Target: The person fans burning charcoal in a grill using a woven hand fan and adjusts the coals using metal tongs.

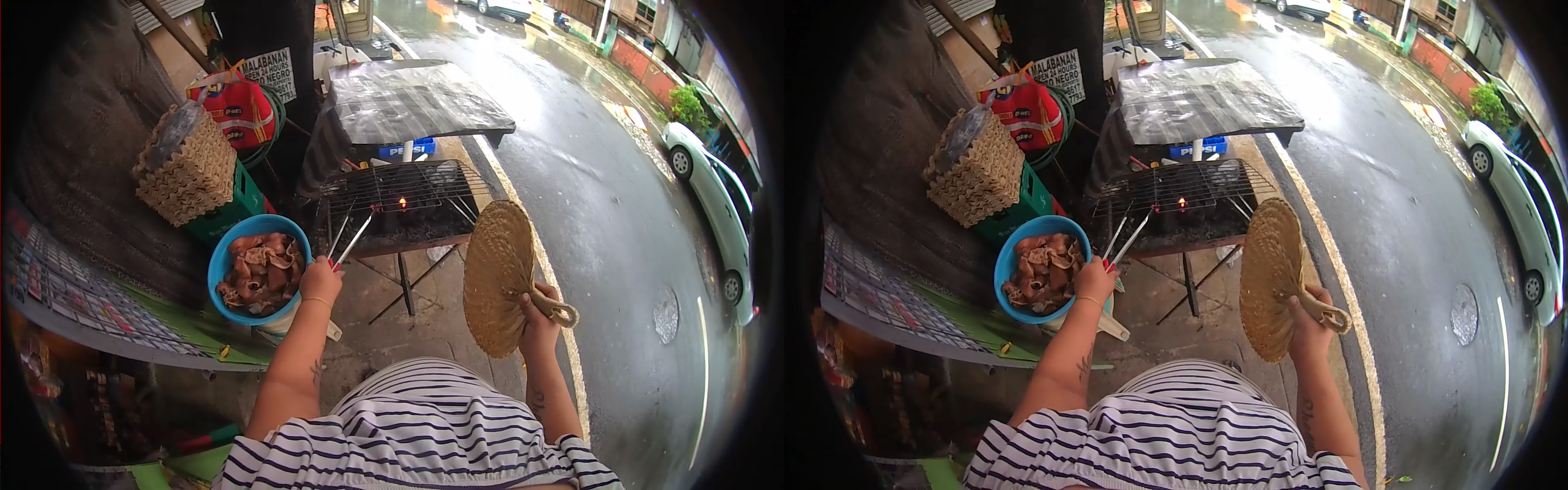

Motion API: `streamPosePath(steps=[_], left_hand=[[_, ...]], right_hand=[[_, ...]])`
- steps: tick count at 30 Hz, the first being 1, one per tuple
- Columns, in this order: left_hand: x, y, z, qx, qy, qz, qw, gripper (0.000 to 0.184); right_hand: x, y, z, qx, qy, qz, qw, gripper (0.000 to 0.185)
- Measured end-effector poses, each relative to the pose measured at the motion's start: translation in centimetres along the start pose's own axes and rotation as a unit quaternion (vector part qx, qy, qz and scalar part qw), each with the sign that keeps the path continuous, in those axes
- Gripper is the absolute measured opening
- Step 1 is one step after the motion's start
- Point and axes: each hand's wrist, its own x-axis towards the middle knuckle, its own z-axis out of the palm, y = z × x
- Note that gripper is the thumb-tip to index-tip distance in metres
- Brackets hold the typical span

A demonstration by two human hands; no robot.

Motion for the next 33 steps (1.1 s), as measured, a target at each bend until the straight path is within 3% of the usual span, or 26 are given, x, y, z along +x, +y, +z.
streamPosePath(steps=[3, 10, 33], left_hand=[[0.9, 1.8, -1.0, 0.011, 0.004, 0.007, 1.0, 0.039], [1.1, 1.1, 1.1, 0.005, 0.039, 0.025, 0.999, 0.034], [-0.4, -0.9, 3.0, -0.024, -0.021, -0.015, 0.999, 0.038]], right_hand=[[-0.6, -0.2, -0.6, -0.06, -0.005, -0.006, 0.998, 0.027], [-1.4, -0.3, -0.7, -0.012, 0.008, 0.007, 1.0, 0.027], [-0.7, -0.6, 2.3, -0.033, -0.058, 0.023, 0.998, 0.029]])
